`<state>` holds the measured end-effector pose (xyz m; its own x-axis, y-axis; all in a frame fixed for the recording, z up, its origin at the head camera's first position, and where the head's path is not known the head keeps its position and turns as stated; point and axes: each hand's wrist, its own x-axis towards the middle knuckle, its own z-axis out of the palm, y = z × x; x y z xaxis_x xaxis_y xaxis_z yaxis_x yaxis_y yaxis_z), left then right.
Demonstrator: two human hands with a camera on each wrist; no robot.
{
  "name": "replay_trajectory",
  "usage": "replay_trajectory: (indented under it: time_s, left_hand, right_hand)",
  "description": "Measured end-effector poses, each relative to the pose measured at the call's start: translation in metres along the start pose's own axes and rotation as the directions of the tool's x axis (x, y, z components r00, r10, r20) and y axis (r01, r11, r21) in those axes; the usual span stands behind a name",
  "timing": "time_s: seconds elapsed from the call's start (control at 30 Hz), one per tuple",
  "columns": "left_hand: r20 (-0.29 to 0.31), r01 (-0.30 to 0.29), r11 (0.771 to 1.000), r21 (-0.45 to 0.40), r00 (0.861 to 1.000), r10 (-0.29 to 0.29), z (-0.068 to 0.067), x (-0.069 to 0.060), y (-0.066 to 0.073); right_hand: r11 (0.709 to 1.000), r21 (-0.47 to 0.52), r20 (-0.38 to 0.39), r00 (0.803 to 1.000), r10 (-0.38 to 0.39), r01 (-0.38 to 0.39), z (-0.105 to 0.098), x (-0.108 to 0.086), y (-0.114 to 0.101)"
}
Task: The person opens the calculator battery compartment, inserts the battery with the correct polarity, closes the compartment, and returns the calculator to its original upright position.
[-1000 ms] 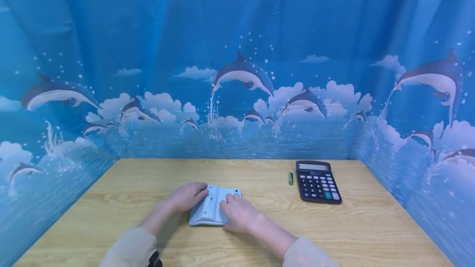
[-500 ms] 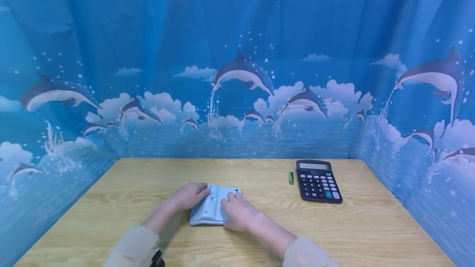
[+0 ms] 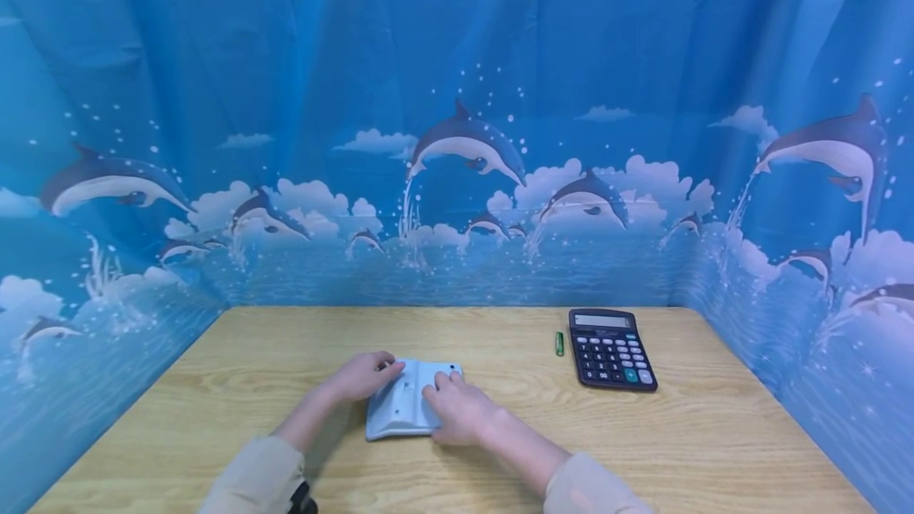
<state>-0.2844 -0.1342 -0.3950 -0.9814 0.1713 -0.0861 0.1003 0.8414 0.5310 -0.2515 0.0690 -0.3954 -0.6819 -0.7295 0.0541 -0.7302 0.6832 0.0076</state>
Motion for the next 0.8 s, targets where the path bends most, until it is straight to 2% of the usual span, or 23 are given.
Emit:
replay_trajectory:
  time_s: [0.23, 0.37, 0.5, 0.8]
  left_hand:
    - [-0.012, 0.009, 1.000, -0.002, 1.000, -0.009, -0.0011, -0.0001, -0.0008]
    - [-0.034, -0.009, 1.000, 0.001, 0.999, 0.009, -0.0009, 0.0011, -0.0039]
    - [-0.050, 0.001, 1.000, -0.007, 0.999, -0.001, -0.0005, 0.0016, -0.0053]
    - [-0.079, 0.071, 0.996, -0.059, 0.994, -0.075, -0.0036, -0.0023, -0.0009]
  right_hand:
    - [0.999, 0.033, 0.019, 1.000, -0.013, 0.013, 0.0004, 0.0005, 0.0005]
    - [0.999, 0.047, 0.005, 1.000, -0.015, 0.014, 0.0020, 0.0006, 0.0014]
    - [0.997, 0.075, -0.007, 1.000, -0.011, 0.012, 0.0032, 0.0006, 0.0033]
    - [0.996, 0.080, -0.031, 0.999, -0.029, 0.032, 0.0035, -0.0010, 0.0059]
